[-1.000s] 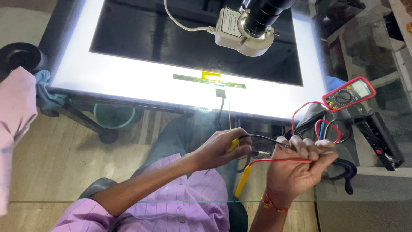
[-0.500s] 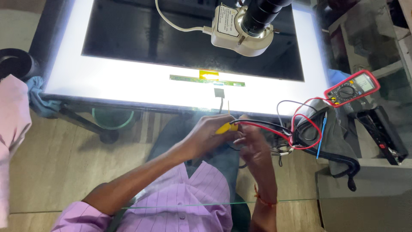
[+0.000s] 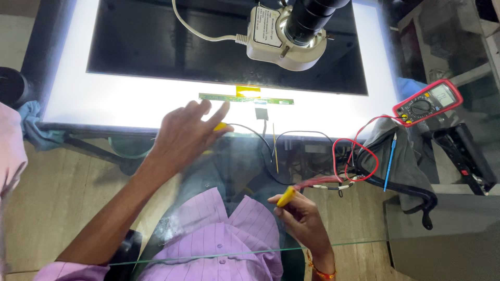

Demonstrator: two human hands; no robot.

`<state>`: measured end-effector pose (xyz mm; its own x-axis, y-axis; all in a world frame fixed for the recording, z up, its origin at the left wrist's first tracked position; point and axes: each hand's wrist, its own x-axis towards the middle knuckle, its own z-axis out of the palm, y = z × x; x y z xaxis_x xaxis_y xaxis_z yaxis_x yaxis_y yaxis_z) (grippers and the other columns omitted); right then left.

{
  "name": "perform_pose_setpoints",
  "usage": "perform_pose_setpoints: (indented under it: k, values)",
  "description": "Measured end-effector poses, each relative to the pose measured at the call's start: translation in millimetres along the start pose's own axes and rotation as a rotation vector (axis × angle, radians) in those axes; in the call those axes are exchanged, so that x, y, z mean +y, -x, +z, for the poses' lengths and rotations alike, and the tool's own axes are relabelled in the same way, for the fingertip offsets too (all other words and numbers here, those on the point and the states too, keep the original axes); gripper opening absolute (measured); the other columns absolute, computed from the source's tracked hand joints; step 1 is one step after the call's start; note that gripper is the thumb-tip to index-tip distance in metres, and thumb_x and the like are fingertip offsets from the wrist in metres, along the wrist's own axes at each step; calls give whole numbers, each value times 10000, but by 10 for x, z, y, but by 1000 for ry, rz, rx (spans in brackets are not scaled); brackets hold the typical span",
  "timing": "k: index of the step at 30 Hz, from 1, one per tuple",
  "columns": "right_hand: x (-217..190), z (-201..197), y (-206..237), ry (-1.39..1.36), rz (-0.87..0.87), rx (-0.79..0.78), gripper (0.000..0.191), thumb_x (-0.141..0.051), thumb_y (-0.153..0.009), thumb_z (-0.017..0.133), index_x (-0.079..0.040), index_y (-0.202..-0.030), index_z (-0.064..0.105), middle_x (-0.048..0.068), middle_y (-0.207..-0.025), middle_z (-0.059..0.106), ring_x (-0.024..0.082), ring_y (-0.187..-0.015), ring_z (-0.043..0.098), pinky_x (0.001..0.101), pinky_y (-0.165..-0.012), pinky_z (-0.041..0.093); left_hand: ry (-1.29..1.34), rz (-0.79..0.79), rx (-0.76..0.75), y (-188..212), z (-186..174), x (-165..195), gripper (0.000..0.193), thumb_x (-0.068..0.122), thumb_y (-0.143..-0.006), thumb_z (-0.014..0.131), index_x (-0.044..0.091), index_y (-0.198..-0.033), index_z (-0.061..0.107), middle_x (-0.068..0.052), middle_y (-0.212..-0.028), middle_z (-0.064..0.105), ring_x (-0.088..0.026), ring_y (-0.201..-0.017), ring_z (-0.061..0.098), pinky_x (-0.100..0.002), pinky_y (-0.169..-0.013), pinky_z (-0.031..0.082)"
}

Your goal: The person places a small circuit board on a light table and uses a multimeter to test its electrical continuity. They then pick up a remote control, open its casing, and inspect the internal circuit board.

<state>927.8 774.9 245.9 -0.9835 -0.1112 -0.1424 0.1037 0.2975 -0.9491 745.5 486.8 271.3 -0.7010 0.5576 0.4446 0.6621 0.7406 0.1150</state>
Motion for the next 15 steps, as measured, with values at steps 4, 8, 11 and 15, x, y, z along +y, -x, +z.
perform_pose_setpoints:
  k: [4,8,11,15]
  values:
    - [196,57,76,-261,-26,39,144,41,-874,671,-15,-1006,683,16,-838,565,86,-642,586,238,-566,476,-79,-113,197,117,45,-148,486,492,-990,626,110,-1291,637,-83,-951,601,-168,-739,561,-306,-517,450]
    - [262,21,107,-369,-101,135,105,-83,-948,677,16,-976,658,73,-870,598,137,-691,625,264,-619,502,31,-263,259,125,171,-301,425,445,-1045,644,66,-1237,622,-78,-947,597,-152,-671,568,-309,-507,437]
    - [242,-48,58,-313,-274,240,510,-422,-1060,515,52,-1076,704,53,-872,585,111,-723,603,227,-649,471,415,-310,455,102,292,-333,303,359,-1156,553,66,-1217,600,-88,-1050,617,-156,-762,644,-282,-592,511]
    - [184,-162,-196,-275,-283,482,486,-462,-1081,538,15,-1059,627,33,-786,519,99,-650,522,224,-574,403,967,-422,561,21,506,-246,323,314,-1194,469,22,-1234,601,-86,-1148,700,-167,-1001,767,-291,-877,601]
